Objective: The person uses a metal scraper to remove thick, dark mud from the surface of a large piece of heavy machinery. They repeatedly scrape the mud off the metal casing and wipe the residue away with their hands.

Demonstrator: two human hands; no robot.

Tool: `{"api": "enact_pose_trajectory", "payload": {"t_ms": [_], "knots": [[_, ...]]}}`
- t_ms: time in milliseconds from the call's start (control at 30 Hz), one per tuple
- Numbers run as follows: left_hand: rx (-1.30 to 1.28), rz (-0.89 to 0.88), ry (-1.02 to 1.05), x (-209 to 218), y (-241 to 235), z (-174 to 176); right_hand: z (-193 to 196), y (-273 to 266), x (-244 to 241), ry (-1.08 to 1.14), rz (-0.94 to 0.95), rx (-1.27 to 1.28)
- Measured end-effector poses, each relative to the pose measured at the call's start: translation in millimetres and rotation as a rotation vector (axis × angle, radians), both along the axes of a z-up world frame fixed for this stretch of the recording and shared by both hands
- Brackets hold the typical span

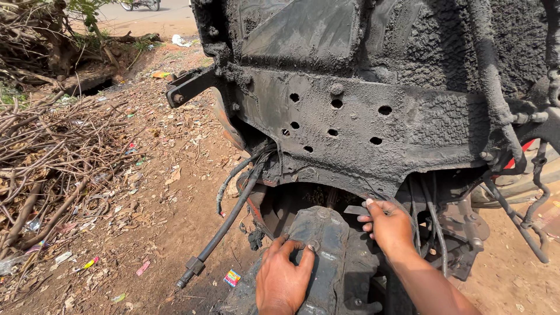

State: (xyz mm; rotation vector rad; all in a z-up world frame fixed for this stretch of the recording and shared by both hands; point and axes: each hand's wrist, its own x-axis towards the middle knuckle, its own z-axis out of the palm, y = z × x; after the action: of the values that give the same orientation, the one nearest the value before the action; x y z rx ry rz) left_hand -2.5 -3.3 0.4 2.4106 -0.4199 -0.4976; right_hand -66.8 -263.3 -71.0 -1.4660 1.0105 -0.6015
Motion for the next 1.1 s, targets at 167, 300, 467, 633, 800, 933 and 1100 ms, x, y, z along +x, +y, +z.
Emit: {"api": "enact_pose_trajectory", "payload": {"t_ms": [167,300,467,633,800,933,1100], "knots": [[0.024,-0.005,0.028,4,0,-3,-44,-4,22,-0.103,0.048,0.175],[0.042,-0.021,0.024,2,-2,-3,-45,-21,10,-0.044,0.140,0.206],[0.077,-0.030,0.080,6,-1,7,-30,-11,16,-0.033,0.120,0.237],[0.037,0.009,0.039,-2,-3,10,-32,0,27,-0.099,0.132,0.086],[0.045,-0.007,0.033,3,-1,7,-38,-8,27,-0.028,0.132,0.189],[0.028,0.010,0.017,3,-2,2,-46,-5,49,-0.039,0.101,0.138],[-0.005,0.019,-0.004,3,0,0,-26,12,79,-0.010,0.216,0.046]]}}
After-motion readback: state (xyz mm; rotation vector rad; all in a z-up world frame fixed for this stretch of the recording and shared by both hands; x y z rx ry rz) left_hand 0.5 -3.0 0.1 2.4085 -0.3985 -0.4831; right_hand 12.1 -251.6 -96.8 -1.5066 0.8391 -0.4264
